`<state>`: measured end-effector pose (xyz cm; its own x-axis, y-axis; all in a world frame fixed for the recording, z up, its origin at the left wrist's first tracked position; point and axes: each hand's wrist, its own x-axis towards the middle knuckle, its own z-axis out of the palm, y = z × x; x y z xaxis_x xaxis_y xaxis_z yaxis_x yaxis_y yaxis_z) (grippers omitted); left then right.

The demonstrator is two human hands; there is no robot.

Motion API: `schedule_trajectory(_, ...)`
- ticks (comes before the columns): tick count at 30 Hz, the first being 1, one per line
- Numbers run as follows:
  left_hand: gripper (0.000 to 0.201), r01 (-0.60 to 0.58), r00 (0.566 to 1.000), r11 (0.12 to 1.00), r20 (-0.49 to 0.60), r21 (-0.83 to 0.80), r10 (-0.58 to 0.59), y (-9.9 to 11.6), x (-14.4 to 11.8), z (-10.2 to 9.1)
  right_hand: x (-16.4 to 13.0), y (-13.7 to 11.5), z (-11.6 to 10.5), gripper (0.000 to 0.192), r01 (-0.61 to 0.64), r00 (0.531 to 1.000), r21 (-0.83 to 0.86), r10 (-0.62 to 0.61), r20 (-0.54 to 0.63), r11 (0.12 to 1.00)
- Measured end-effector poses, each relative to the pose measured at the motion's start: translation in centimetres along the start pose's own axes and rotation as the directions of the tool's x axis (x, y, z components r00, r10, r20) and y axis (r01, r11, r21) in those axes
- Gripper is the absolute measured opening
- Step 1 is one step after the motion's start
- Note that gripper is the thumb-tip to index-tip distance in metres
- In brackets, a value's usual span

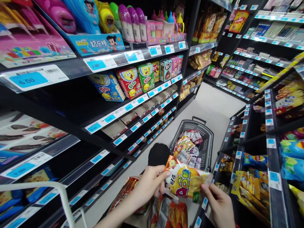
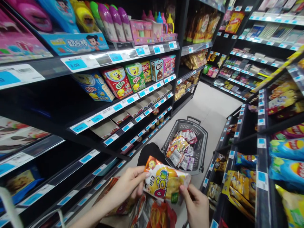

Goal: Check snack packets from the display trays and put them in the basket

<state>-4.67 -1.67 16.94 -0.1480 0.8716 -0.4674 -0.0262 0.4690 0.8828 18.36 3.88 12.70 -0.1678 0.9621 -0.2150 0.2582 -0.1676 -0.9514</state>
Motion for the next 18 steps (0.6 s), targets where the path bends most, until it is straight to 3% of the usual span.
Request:
schedule_trajectory(3, 0.038, -0.099, 0.991, 0.894, -0.037, 0.437, 0.128, 0.1, 0.5, 0.3, 0.4, 0.8, -0.3, 0.038, 0.163, 0.987, -0.100, -0.163, 0.012, 0.981)
schedule_trajectory(5, 0.038, -0.105, 0.991, 0.790, 0.002, 0.604, 0.130, 0.2, 0.7, 0.2, 1.1, 1.7, -0.7, 0.038, 0.121, 0.993, -0.078, -0.119, 0.027, 0.990)
schedule_trajectory(8, 0.034, -0.084, 0.996, 0.714, 0.050, 0.695, 0.069, 0.3, 0.1, 0.4, 2.9, 3.6, -1.9, 0.059, -0.019, 0.994, -0.186, -0.002, -0.110, 0.982)
schedule_trajectory(11, 0.022, -0.154, 0.975, 0.623, 0.219, 0.767, -0.028, 0.0, -1.3, 1.3, 6.1, 6.0, -3.1, 0.075, -0.094, 0.954, -0.356, -0.018, -0.300, 0.930)
schedule_trajectory(13, 0.053, -0.165, 0.958, 0.532, 0.263, 0.831, -0.113, -0.4, -2.0, 2.1, 8.7, 7.5, -3.1, 0.071, -0.131, 0.939, -0.404, -0.017, -0.343, 0.905)
schedule_trajectory(16, 0.084, -0.003, 0.964, 0.425, 0.116, 0.905, -0.241, -1.9, -2.5, 2.9, 13.3, 9.4, -1.6, 0.044, -0.177, 0.943, -0.421, 0.031, -0.331, 0.889)
schedule_trajectory(18, 0.085, 0.077, 0.966, 0.464, 0.050, 0.883, -0.255, -3.2, -2.6, 2.7, 16.4, 10.2, 0.0, 0.031, -0.217, 0.951, -0.405, 0.098, -0.295, 0.888)
